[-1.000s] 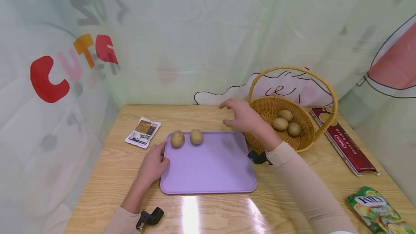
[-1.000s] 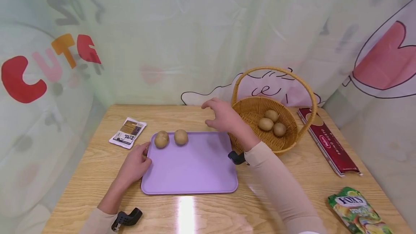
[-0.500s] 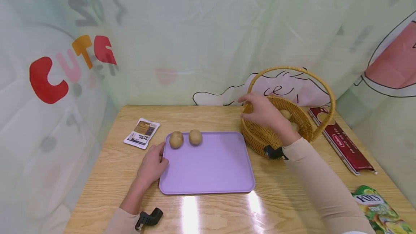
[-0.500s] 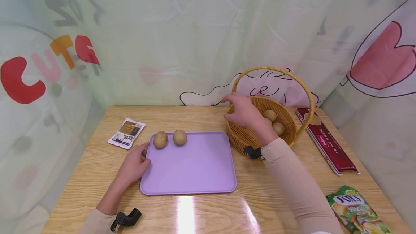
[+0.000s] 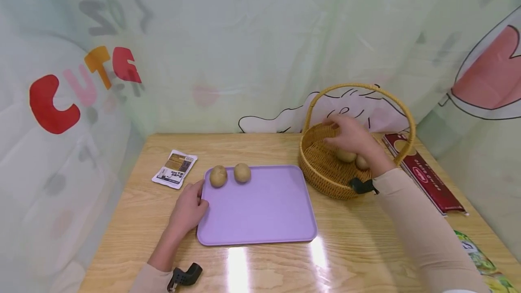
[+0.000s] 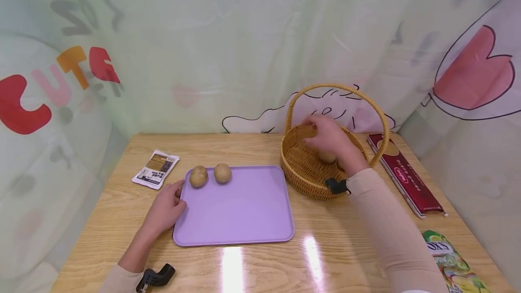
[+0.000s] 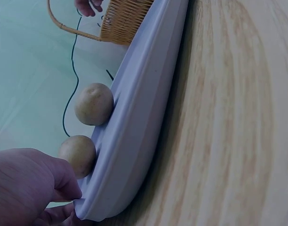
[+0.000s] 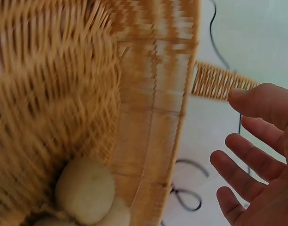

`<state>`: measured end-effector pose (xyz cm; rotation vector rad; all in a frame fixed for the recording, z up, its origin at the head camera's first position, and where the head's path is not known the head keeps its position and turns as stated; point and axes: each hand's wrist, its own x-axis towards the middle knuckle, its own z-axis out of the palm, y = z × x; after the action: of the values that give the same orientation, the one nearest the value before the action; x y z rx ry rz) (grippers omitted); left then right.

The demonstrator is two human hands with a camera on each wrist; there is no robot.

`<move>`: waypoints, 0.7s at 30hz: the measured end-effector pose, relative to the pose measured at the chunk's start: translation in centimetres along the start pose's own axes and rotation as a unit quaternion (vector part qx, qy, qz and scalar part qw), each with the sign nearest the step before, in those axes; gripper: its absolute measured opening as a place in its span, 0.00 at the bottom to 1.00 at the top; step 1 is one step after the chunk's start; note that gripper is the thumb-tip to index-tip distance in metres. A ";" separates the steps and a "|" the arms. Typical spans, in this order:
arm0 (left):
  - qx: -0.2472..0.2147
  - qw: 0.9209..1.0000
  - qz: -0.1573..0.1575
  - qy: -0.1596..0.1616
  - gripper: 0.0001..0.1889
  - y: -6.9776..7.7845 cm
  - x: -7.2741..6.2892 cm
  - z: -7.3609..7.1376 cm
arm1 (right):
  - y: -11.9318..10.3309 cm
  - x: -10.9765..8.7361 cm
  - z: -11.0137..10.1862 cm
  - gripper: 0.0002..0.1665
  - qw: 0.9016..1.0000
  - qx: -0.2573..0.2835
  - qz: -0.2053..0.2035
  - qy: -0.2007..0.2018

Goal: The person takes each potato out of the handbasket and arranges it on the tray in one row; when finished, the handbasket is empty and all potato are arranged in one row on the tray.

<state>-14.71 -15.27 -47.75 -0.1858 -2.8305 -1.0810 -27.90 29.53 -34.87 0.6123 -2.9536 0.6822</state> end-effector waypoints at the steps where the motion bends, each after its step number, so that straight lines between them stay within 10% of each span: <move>1: 0.001 1.000 0.000 0.000 0.32 0.0 0.0 0.0 | 0.4 -0.1 -0.1 0.28 1.000 0.002 -0.001 -0.003; 21: -0.001 1.000 0.002 0.001 0.31 0.1 -0.1 -0.1 | 5.5 -1.6 -0.3 0.33 0.989 -0.022 0.079 -0.120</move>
<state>-14.55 -15.30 -47.66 -0.1886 -2.8254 -1.0837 -28.59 34.78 -37.04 0.4920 -3.2587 0.5909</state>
